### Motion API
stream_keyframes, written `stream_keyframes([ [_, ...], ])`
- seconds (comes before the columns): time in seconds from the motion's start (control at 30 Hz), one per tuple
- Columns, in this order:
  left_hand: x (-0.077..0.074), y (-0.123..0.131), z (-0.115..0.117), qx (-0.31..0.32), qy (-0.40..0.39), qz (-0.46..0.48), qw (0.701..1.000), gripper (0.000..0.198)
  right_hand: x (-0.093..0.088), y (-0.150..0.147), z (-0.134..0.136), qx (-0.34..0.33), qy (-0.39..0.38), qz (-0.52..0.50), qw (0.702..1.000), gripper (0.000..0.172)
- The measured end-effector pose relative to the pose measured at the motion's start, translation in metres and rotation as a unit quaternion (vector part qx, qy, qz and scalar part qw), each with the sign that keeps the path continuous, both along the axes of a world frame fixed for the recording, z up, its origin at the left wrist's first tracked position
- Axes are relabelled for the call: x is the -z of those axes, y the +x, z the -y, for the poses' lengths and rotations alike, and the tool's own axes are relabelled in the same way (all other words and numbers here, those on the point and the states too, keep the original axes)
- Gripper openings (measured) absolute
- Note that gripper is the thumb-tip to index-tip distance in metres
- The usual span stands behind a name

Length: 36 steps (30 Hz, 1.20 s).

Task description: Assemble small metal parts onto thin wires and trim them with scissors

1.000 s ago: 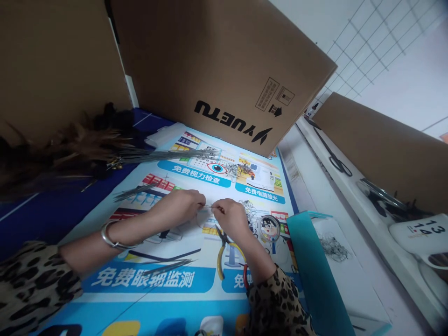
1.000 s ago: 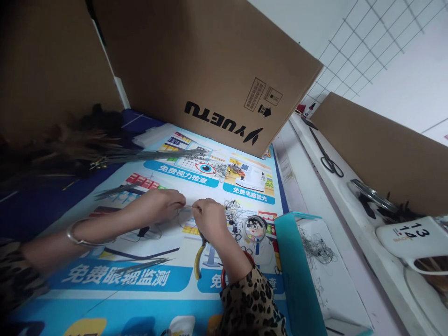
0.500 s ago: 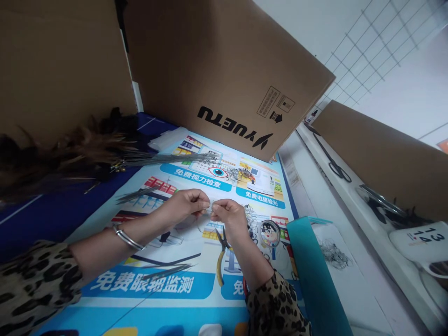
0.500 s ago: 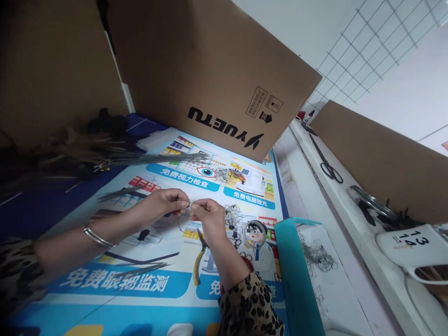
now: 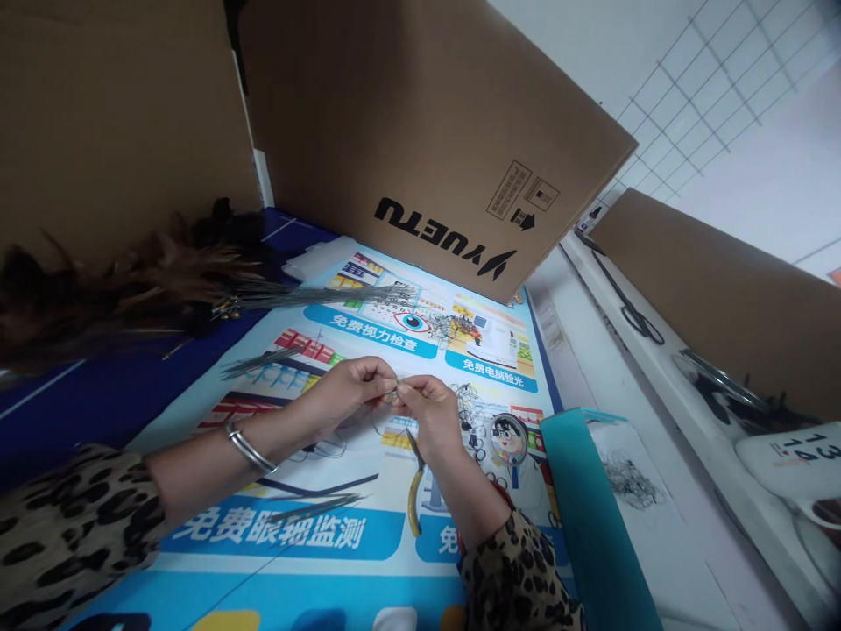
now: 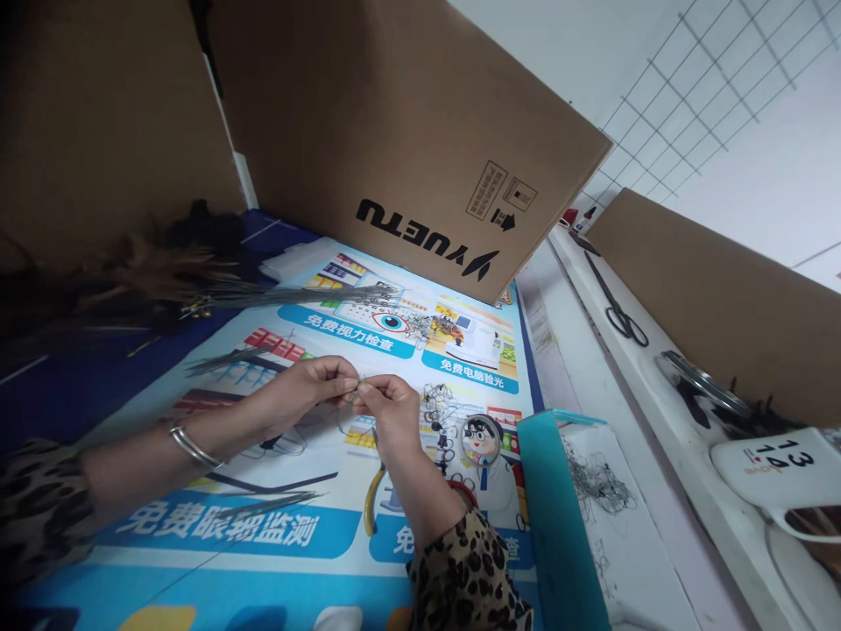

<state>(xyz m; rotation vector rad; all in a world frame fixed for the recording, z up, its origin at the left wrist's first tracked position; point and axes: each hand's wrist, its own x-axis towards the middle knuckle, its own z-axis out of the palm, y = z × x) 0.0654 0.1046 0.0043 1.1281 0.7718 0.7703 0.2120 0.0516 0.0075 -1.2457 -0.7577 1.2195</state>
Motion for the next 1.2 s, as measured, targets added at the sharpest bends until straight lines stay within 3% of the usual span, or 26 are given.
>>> stream_keyframes([
  [0.2,0.008,0.002,-0.001,-0.01,0.013,0.003,1.0,0.03,0.001,-0.002,0.002,0.005,0.015,0.001,1.0,0.019],
  [0.63,0.004,0.002,-0.001,-0.007,0.035,-0.029,0.999,0.025,0.002,-0.004,0.002,0.012,0.012,-0.005,1.0,0.019],
  [0.7,-0.005,-0.006,-0.008,0.023,0.05,-0.073,0.996,0.023,0.0,-0.001,0.001,-0.013,0.003,0.002,1.0,0.021],
  [0.77,-0.019,-0.019,-0.018,0.092,0.094,-0.128,0.983,0.018,-0.002,0.003,0.002,-0.06,-0.008,0.03,0.998,0.024],
  [0.87,-0.036,-0.047,-0.033,0.196,0.213,-0.225,0.93,0.011,-0.011,0.009,0.004,-0.166,-0.025,0.128,0.977,0.023],
  [0.97,-0.041,-0.075,-0.038,0.291,0.288,-0.278,0.869,0.014,-0.024,0.01,0.009,-0.34,-0.001,0.276,0.899,0.012],
  [1.07,-0.033,-0.089,-0.034,0.347,0.329,-0.315,0.82,0.02,-0.035,0.002,0.017,-0.484,0.062,0.431,0.759,0.008],
  [1.13,-0.027,-0.091,-0.029,0.363,0.354,-0.347,0.789,0.023,-0.037,-0.006,0.023,-0.537,0.102,0.51,0.665,0.011],
  [1.2,-0.023,-0.088,-0.025,0.371,0.376,-0.387,0.756,0.024,-0.036,-0.014,0.029,-0.553,0.127,0.563,0.601,0.017],
])
